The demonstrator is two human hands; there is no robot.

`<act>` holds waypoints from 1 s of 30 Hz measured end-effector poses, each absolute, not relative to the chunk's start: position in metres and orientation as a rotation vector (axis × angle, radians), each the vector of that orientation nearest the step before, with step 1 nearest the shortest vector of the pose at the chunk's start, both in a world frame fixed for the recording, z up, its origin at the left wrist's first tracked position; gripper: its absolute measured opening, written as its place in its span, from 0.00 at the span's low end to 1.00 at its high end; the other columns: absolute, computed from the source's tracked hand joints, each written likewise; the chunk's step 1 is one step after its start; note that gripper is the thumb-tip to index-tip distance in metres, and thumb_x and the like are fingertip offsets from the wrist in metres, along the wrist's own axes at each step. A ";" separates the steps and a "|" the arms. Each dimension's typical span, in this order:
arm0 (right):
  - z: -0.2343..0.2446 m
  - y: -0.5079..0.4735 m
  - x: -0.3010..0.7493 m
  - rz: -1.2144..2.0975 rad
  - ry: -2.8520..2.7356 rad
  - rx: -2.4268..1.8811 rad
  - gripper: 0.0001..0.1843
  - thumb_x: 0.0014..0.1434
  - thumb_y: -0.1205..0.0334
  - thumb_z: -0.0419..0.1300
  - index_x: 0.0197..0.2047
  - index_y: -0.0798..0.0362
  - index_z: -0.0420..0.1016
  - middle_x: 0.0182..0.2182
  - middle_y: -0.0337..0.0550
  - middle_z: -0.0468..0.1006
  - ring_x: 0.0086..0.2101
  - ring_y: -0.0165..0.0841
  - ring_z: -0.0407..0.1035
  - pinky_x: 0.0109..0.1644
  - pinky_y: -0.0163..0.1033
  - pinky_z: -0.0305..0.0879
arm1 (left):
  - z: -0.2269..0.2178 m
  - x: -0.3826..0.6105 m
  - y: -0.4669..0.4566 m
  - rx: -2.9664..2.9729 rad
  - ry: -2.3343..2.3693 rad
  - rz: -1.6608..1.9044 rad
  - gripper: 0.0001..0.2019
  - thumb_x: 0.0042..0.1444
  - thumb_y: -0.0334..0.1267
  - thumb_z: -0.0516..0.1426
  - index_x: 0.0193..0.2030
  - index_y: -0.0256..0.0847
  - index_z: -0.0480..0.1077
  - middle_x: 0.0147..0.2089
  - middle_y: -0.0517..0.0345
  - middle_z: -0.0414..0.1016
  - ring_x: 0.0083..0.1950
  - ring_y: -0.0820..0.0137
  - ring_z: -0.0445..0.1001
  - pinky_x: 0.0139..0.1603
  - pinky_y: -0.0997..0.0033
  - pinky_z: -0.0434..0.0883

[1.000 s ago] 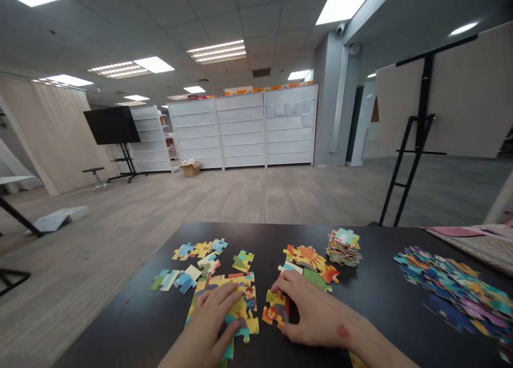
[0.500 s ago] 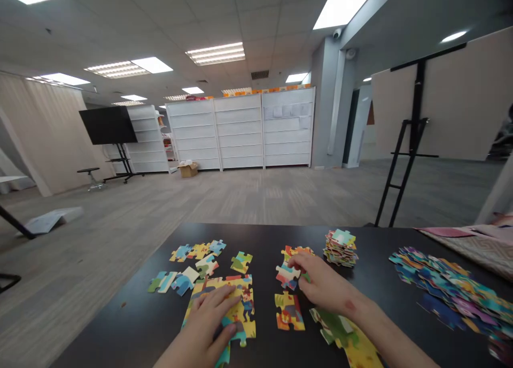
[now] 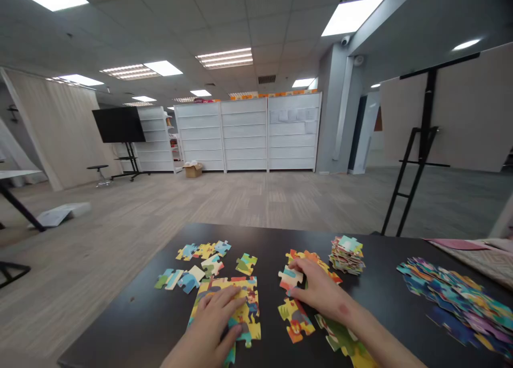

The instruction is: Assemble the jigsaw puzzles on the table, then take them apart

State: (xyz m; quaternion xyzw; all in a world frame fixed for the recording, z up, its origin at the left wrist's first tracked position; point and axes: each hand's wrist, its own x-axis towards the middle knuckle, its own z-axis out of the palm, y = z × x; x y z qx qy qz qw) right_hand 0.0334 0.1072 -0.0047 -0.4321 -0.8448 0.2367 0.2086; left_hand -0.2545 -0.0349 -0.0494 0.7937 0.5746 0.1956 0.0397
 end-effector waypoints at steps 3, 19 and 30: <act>-0.006 0.107 0.032 0.727 -2.287 -1.114 0.28 0.52 0.66 0.62 0.58 0.52 0.72 0.51 0.49 0.75 0.51 0.41 0.70 0.57 0.46 0.65 | -0.047 -0.255 -0.036 2.424 1.754 0.596 0.21 0.70 0.41 0.54 0.68 0.55 0.64 0.71 0.53 0.64 0.69 0.55 0.65 0.66 0.50 0.65; -0.033 0.113 0.009 0.887 -2.094 -0.991 0.15 0.61 0.57 0.56 0.49 0.51 0.78 0.39 0.44 0.81 0.38 0.37 0.75 0.45 0.43 0.72 | -0.070 -0.159 -0.017 2.577 1.291 0.533 0.16 0.74 0.45 0.51 0.65 0.62 0.67 0.65 0.62 0.73 0.63 0.55 0.72 0.59 0.56 0.70; -0.016 0.088 0.003 0.738 -2.437 -0.949 0.19 0.60 0.57 0.62 0.54 0.49 0.78 0.65 0.50 0.70 0.62 0.44 0.66 0.68 0.52 0.58 | -0.004 -0.204 -0.029 2.262 1.805 0.548 0.24 0.60 0.32 0.58 0.64 0.46 0.68 0.68 0.49 0.67 0.69 0.51 0.64 0.67 0.47 0.63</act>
